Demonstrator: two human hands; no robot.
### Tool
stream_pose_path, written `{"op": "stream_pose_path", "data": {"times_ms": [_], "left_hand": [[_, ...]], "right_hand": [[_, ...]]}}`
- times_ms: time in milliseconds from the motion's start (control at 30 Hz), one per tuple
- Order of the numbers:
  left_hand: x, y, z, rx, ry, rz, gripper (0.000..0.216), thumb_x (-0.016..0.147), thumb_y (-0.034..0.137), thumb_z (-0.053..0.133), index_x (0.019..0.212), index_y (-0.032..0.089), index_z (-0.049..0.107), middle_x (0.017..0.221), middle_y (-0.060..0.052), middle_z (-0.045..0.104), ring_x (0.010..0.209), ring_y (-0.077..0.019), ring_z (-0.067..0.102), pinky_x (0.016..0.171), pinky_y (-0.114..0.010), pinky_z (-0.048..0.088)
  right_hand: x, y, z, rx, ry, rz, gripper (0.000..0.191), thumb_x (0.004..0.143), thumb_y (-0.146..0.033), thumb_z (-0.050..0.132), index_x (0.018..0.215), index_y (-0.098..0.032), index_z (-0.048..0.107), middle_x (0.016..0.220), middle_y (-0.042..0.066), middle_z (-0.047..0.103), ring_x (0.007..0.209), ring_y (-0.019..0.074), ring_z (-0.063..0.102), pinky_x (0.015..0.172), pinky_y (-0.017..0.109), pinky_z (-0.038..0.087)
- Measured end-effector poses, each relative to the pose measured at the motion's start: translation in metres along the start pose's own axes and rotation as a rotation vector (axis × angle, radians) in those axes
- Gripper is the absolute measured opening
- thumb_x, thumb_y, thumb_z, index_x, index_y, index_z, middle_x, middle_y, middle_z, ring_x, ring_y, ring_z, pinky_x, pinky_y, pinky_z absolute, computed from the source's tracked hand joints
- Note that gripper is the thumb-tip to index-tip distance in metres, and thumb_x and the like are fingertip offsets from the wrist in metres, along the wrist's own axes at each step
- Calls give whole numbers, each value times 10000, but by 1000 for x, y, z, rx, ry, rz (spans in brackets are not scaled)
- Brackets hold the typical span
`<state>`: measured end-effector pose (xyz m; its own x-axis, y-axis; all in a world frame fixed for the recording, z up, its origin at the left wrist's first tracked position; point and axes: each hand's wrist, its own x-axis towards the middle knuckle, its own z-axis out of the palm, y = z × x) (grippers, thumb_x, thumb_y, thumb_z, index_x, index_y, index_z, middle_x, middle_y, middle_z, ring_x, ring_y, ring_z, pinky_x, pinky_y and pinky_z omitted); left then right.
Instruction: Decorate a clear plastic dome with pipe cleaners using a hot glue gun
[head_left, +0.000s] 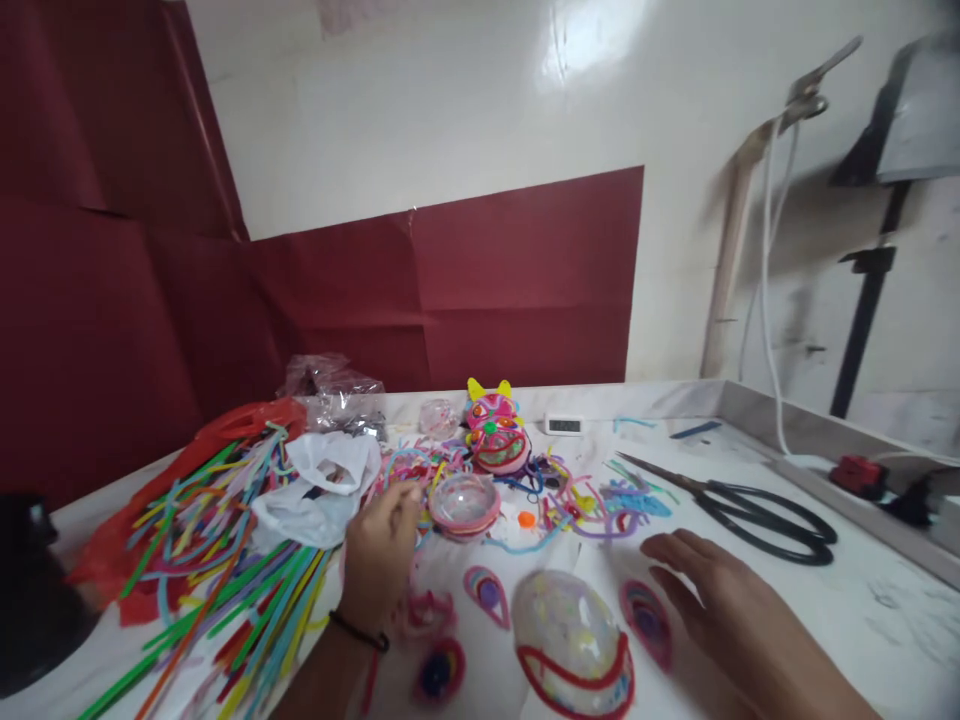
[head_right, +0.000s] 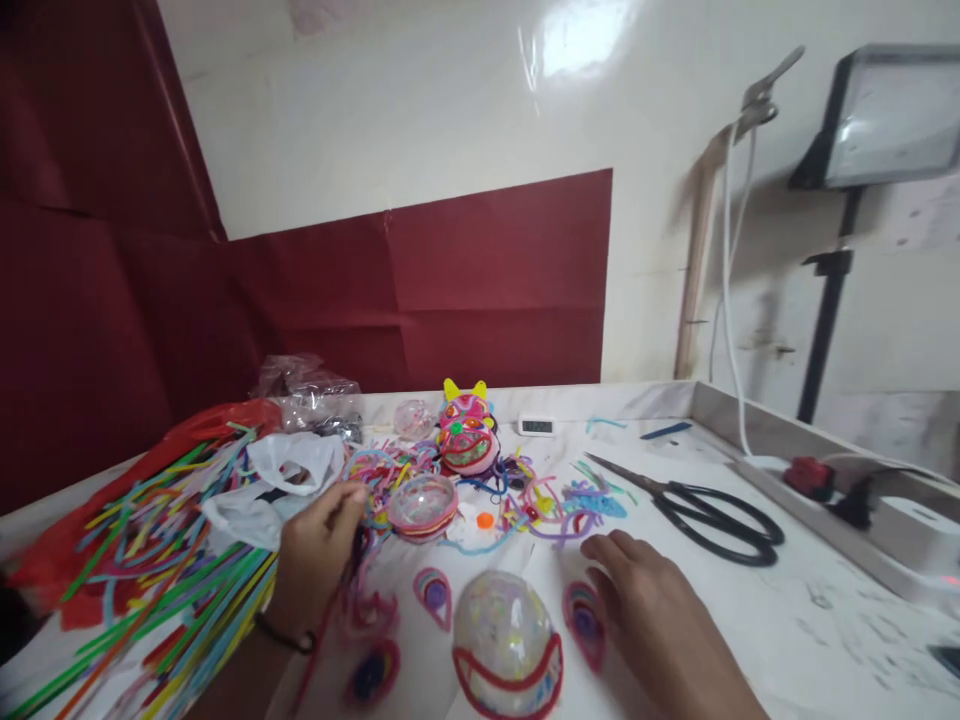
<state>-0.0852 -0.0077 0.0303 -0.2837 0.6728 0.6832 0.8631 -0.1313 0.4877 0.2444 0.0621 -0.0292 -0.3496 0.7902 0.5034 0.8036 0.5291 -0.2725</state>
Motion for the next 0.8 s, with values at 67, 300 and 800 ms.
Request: {"op": "stream_pose_path", "data": {"times_ms": [67, 300, 800], "left_hand": [[9, -6, -13, 20, 137, -122, 280, 874, 370, 465, 883, 186, 677, 564, 11, 640, 499, -165, 593, 533, -242, 444], [21, -31, -19, 89, 215, -116, 267, 868, 317, 439, 953, 177, 650, 672, -12, 690, 573, -174, 643, 571, -243, 468], [-13, -23, 23, 22, -99, 456, 207, 877, 220, 501, 883, 198, 707, 845, -57, 763, 792, -173, 714, 781, -249, 549]], "right_hand": [[-1, 2, 0, 1, 34, -38, 336, 860, -235, 379, 959, -217, 700, 963, 136, 711, 818, 272, 693, 704, 384, 548], [1, 0, -2, -9, 102, -100, 248, 833, -231, 461, 927, -219, 690, 913, 119, 704, 757, 263, 667, 685, 385, 510], [4, -37, -25, -5, 3, -11, 256, 854, -59, 439, 834, -176, 665, 839, 98, 668, 765, 265, 601, 694, 364, 396]]}}
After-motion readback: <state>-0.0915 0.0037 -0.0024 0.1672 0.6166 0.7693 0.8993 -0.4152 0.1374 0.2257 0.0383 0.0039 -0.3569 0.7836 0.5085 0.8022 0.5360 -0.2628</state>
